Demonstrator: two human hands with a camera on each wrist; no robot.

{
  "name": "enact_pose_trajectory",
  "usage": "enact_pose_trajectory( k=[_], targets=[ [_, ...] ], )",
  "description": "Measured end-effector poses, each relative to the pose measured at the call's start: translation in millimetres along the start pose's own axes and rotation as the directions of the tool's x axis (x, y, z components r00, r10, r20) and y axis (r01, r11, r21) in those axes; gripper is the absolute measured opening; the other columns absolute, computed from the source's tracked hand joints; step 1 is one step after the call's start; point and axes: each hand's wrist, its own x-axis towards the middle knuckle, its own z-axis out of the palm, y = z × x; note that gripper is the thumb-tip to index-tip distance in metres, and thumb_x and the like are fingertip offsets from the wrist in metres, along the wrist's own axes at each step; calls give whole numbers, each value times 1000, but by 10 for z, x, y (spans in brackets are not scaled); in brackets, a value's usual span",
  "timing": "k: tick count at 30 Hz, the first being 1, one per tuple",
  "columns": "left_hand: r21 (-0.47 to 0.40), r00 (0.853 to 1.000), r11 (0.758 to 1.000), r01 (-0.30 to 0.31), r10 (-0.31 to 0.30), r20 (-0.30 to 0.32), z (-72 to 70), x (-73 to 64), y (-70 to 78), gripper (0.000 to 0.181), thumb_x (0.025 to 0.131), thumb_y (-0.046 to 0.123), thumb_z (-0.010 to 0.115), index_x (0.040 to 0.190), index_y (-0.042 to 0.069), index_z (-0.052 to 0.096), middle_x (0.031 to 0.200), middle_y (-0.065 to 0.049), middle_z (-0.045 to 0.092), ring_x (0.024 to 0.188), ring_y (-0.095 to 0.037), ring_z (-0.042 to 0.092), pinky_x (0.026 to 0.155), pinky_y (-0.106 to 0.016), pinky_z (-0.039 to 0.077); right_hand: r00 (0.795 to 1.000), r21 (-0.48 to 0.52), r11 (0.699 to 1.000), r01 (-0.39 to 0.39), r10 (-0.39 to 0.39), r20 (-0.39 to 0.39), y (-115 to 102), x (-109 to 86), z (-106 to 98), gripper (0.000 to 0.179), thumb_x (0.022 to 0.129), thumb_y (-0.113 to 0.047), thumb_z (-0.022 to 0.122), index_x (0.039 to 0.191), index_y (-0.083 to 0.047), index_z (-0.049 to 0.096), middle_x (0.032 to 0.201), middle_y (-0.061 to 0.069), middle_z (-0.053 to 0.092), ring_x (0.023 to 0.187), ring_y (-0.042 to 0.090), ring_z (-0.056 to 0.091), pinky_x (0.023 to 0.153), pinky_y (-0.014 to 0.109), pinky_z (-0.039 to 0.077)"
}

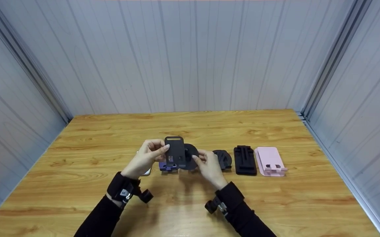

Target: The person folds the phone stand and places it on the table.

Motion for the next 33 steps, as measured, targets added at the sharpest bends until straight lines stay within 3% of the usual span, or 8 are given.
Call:
enact_pose_trajectory(
  k=[4,8,12,15,18,23,29,33],
  targets=[
    [-44,998,997,64,-63,27,-25,10,-9,29,103,-3,59,82,15,69,82,1,69,71,-8,69,69,-23,64,995,-139,990,36,-48,-82,-21,8,12,23,108,1,57,121,18,66,94,30,75,67,-1,64,66,27,62],
    [-78,989,986,147,-145,33,-58,26,-28,31,104,-3,59,80,15,70,81,2,69,68,-7,67,66,-20,62,978,-321,944,80,-136,-158,-43,7,35,15,105,0,62,110,10,73,86,22,75,63,10,63,61,17,46],
    [-89,977,973,213,-211,37,-87,39,-48,34,105,-3,57,79,14,70,76,3,68,64,-5,63,62,-17,59,957,-401,903,154,-238,-168,-53,-8,47,13,103,3,64,108,6,75,92,17,78,72,18,72,64,18,49],
    [-75,969,967,244,-242,42,-107,35,-64,35,105,-4,57,78,14,71,75,3,67,62,-5,61,59,-16,57,938,-445,868,220,-314,-148,-69,-19,51,11,102,5,64,98,1,73,74,7,68,58,9,55,59,19,39],
    [-57,963,961,269,-267,47,-127,22,-85,35,104,-3,57,78,14,71,75,2,67,62,-5,59,58,-16,56,912,-486,825,288,-391,-123,-77,-18,52,13,100,7,65,92,-2,71,67,3,61,55,7,48,56,20,37],
    [-21,953,954,298,-296,67,-124,19,-129,36,104,-4,57,76,15,69,77,1,66,65,-6,60,60,-15,56,855,-559,733,388,-513,-80,-93,-16,19,11,95,12,68,98,4,74,82,13,76,64,21,70,59,32,60],
    [1,942,947,322,-321,99,-106,26,-177,34,104,-3,58,76,14,70,78,0,67,64,-6,61,60,-15,58,794,-592,634,497,-608,15,-109,-15,-45,20,91,18,69,103,2,73,88,15,77,71,24,74,60,37,62],
    [6,933,941,337,-335,131,-121,18,-226,35,103,-4,57,76,14,69,79,-1,66,62,-5,58,58,-14,56,744,-624,546,560,-662,88,-107,-18,-70,26,88,21,70,106,2,73,91,15,77,76,27,75,64,37,63]
  ],
)
